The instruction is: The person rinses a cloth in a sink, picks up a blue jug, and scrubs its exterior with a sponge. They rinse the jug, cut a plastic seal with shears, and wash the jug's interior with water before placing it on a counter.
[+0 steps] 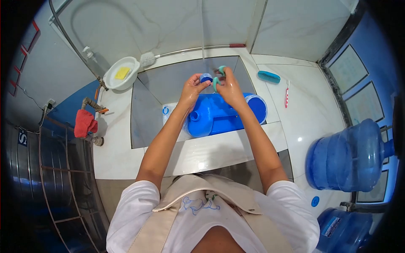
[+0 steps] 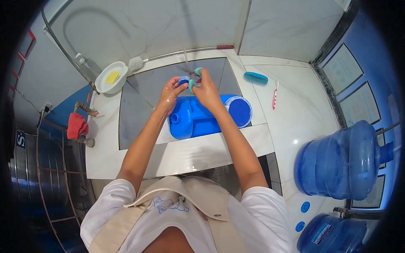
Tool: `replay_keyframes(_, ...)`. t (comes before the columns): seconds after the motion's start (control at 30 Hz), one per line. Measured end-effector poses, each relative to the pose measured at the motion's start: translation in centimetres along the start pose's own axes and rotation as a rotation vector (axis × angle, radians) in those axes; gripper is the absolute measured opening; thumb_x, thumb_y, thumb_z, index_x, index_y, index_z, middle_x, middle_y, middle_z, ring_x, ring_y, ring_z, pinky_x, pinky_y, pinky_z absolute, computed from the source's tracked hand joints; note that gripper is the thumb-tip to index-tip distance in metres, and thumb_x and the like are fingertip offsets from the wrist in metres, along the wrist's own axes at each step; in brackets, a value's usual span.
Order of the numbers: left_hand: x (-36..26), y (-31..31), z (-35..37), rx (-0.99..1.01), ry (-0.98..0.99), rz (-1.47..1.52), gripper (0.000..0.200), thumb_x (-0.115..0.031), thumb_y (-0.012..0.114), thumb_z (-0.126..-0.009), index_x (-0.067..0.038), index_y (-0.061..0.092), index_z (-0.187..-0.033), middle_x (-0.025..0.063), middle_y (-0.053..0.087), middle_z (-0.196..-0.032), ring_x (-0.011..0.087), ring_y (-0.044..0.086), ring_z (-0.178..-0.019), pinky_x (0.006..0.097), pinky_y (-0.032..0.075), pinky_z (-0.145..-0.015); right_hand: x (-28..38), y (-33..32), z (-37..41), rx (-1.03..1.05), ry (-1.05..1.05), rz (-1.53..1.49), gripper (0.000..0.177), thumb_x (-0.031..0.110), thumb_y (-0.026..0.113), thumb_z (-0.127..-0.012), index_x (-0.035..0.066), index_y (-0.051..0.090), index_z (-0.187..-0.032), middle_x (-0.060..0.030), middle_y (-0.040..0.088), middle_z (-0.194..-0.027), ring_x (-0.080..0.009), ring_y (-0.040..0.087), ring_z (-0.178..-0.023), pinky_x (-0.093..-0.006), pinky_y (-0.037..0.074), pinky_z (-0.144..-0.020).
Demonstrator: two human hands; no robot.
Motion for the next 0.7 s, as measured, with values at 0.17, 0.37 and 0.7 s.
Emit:
replay_keyframes(0.17,-0.7,0.5,0.4,0.012,0.007,-0.032,0.022,-0.005,0.062,-0.079,-0.002,0.055,-0.1,0.0032,0.06,-0.091,0.0092,0.056,-0.083,0.0224,0.043,-0.077,1.5,-0.2,0.1,0.131,0.14,0.095,0.025,0.003,0.061,-0.073,0.0,0.048,-0.094,-0.0184,0.059,-0.084,-0.0336,0.058,-0.075,-0.0382,0.047,-0.065)
replay_keyframes(0.37,-1.6,0.9,0.8,0.018,-0.017,-0.07,0.027,0.001,0.059,-0.078,-0.003,0.054,-0.104,0.0038,0.06,-0.097,0.0109,0.056,-0.089,0.0235,0.042,-0.082,2.6,0.2,0.7,0.106,-0.064,0.271,0.022,-0.001,0.058,-0.07,0.001,0.047,-0.089,-0.018,0.055,-0.082,-0.0368,0.054,-0.08,-0.0432,0.043,-0.068)
replay_keyframes(0.7,-3.0,-1.0,-0.2,0.395,-0.279,-0.129,0.027,-0.007,0.062,-0.078,-0.003,0.054,-0.103,0.0032,0.06,-0.093,0.0103,0.055,-0.087,0.0244,0.043,-0.079,2.0,0.1,0.2,0.242,-0.015,0.2,0.022,0.001,0.059,-0.074,0.001,0.048,-0.093,-0.0152,0.061,-0.079,-0.0267,0.062,-0.074,-0.0315,0.048,-0.065)
Point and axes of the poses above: each hand's wrist, its own z-axis away from the middle knuckle, its own y-axis out of the palm, x = y × z, the point moved 4 cm from there along -z, towards the middle knuckle
